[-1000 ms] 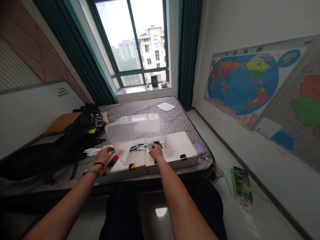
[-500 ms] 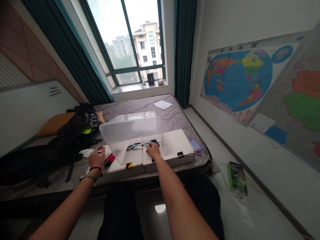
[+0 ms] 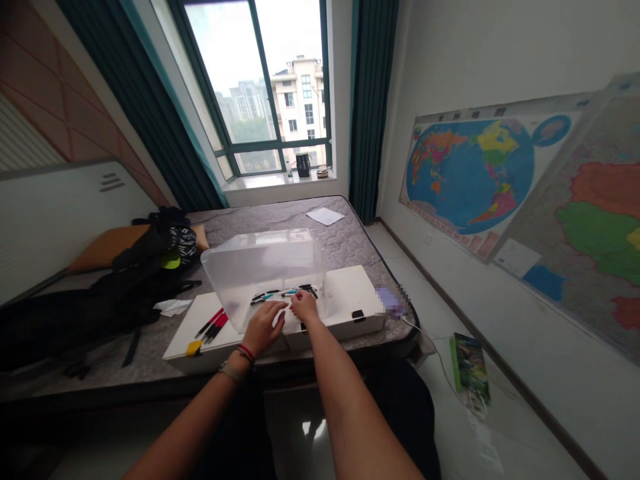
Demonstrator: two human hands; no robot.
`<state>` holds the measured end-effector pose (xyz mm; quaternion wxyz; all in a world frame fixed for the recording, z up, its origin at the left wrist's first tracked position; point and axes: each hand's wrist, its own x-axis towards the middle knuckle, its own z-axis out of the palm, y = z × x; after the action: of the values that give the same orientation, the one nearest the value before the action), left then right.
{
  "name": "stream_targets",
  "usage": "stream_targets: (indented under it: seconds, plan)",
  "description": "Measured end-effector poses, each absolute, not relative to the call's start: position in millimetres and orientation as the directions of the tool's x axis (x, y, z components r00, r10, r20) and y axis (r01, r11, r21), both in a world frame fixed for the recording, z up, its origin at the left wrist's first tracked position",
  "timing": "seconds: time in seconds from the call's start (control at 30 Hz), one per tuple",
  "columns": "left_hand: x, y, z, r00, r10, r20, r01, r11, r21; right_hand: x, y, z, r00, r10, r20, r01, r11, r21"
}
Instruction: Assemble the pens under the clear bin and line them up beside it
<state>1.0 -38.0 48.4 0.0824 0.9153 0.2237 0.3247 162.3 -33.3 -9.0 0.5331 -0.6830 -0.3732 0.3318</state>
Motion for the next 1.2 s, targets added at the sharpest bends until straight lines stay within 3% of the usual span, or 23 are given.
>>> stream_targets:
  seconds: [0.37, 0.57, 1.2]
  plan:
    - [0.3, 38.5, -3.8, 0.527, 0.697, 0.487, 0.647, -0.7, 0.302, 162.9, -28.6, -13.0, 0.496, 0.865, -0.08, 0.131, -0.166, -0.977]
    - [-8.1, 54.2, -10.4, 0.482, 0.809, 0.336, 0.762, -0.576, 0.295, 162.1, -29.1, -12.4, 0.495, 0.864, -0.092, 0.112, -0.168, -0.979]
    - [-6.4, 72.1, 22.8, 0.551, 0.827, 0.109, 0.788, -0.559, 0.256, 160.7, -30.5, -8.9, 0.501, 0.863, -0.065, 0.146, -0.158, -0.977]
